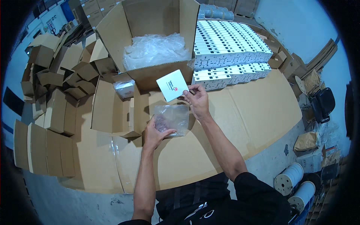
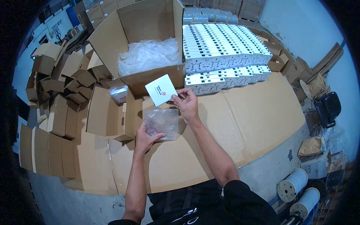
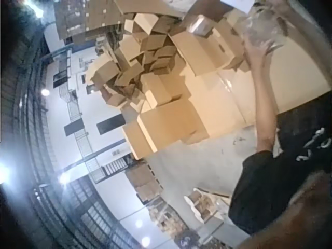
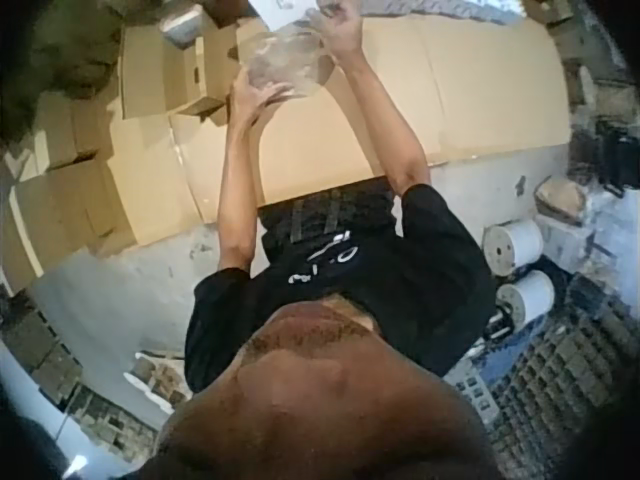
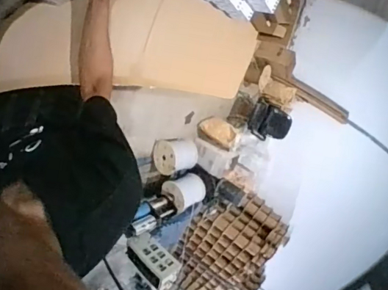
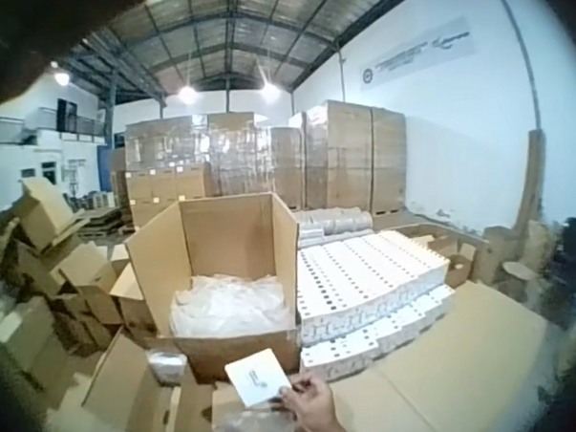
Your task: Packing small product boxes into larger shipping boxes and plastic bags.
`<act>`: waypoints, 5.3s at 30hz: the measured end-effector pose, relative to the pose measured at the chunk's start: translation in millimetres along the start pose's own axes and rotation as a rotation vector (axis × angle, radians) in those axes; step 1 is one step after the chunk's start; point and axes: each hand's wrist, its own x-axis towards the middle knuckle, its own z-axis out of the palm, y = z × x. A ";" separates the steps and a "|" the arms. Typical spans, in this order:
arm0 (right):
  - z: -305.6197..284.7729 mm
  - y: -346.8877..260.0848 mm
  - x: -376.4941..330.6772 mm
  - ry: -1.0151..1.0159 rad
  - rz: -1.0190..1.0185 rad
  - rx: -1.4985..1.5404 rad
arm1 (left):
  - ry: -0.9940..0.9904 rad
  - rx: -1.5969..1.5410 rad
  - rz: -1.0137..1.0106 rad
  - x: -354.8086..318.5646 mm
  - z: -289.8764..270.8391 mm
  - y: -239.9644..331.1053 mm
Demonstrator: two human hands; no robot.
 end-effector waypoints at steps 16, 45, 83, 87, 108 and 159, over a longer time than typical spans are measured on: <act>-26.7 0.0 0.9 -0.130 0.040 -0.112 | 0.052 -0.023 0.031 2.3 0.2 -0.7; -20.3 -7.1 -7.6 -0.345 0.242 -0.423 | 0.044 -0.302 -0.067 5.1 4.7 -0.9; 5.5 -18.5 -22.6 -0.308 0.105 -0.525 | 0.186 -0.419 0.193 35.7 9.0 16.2; 6.2 -18.5 -23.2 -0.256 0.143 -0.436 | 0.259 -0.380 0.219 36.8 9.8 14.0; 5.3 -23.9 -25.8 -0.384 0.124 -0.758 | 0.506 0.123 0.647 31.9 12.7 28.3; 145.4 25.4 83.7 -0.577 -0.132 -0.958 | 0.240 0.689 0.199 -185.3 -42.5 27.5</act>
